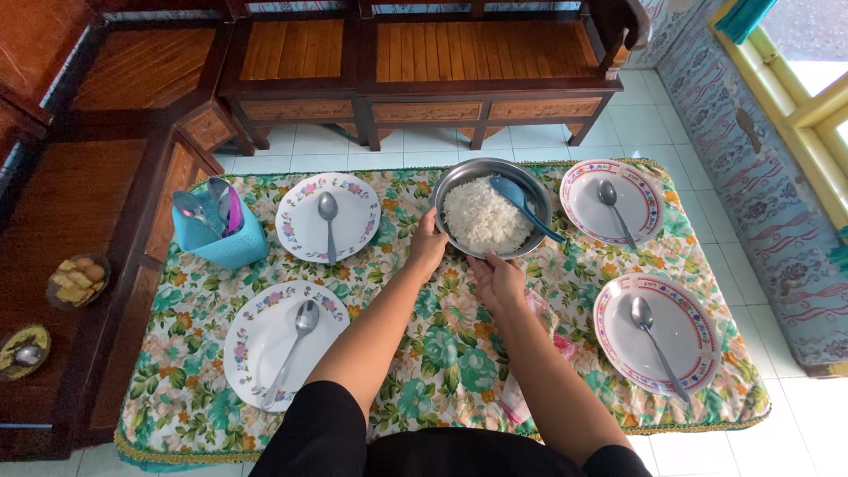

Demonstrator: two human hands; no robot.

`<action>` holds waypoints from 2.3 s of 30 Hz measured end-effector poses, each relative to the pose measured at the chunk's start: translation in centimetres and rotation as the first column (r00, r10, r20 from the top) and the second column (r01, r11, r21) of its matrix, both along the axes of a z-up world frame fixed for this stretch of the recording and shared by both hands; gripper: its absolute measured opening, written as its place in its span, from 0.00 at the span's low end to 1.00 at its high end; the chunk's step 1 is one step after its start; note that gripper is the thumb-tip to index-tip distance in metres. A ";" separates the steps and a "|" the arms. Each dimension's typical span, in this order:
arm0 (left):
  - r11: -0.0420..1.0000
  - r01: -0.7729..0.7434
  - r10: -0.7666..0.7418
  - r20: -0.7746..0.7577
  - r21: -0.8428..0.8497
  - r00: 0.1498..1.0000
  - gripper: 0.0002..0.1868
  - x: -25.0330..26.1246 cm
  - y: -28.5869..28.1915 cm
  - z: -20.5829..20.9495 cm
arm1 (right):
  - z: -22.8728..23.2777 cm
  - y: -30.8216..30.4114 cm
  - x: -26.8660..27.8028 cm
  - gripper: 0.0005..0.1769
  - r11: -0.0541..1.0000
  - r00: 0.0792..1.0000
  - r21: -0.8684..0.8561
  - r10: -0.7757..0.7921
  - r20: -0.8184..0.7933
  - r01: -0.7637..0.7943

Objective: The person is setting the table with plates, cutlery, and bowls of food including rice and curry.

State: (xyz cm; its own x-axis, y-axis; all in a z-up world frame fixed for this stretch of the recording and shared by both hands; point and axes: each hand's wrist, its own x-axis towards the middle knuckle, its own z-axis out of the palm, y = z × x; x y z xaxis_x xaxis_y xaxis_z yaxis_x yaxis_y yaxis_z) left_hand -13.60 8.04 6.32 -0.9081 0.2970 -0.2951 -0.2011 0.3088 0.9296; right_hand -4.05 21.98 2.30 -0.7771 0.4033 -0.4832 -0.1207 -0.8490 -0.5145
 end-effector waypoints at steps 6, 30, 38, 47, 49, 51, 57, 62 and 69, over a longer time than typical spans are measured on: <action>0.981 0.014 0.016 -0.155 0.193 0.988 0.41 -0.9 1.3 -9.3 | 0.9 1.4 1.6 0.18 0.985 0.985 0.049 0.161 0.059 -0.164; 0.961 -0.042 -0.013 -0.194 -0.274 0.981 0.52 5.4 0.3 -2.3 | 5.0 10.5 -0.4 0.22 -0.607 0.866 0.622 -0.288 0.408 -0.495; 0.987 -0.149 0.142 0.089 0.067 0.986 0.14 1.2 2.1 -6.2 | 6.4 8.9 0.0 0.22 -0.600 0.850 0.609 -0.281 0.447 -0.519; 0.771 -0.486 0.270 0.480 0.411 0.834 0.06 1.7 0.1 -8.0 | 9.5 6.7 2.1 0.20 -0.443 0.926 0.814 -0.221 0.306 -0.375; 0.773 -0.515 0.320 0.474 0.370 0.821 0.06 2.2 -1.1 -7.5 | 9.6 5.4 2.1 0.20 -0.398 0.931 0.843 -0.207 0.301 -0.361; 0.778 -0.485 0.323 0.408 0.400 0.854 0.07 2.4 -2.2 -7.3 | 9.5 3.8 1.7 0.18 -0.213 0.897 0.872 -0.091 0.432 -0.441; 0.982 -0.156 0.173 -0.178 0.110 0.969 0.21 2.8 -4.3 -8.4 | 8.5 1.2 0.6 0.14 -0.460 0.972 0.860 -0.024 0.235 -0.219; 0.998 -0.065 0.063 -0.328 0.003 0.943 0.35 4.3 -4.7 -7.3 | 8.0 5.2 -0.9 0.16 -0.123 0.877 0.871 0.006 0.480 -0.476; 0.997 0.077 -0.072 -0.276 0.009 0.959 0.56 5.1 -5.7 -3.0 | 4.7 5.8 -1.2 0.19 -0.379 0.950 0.872 -0.093 0.298 -0.310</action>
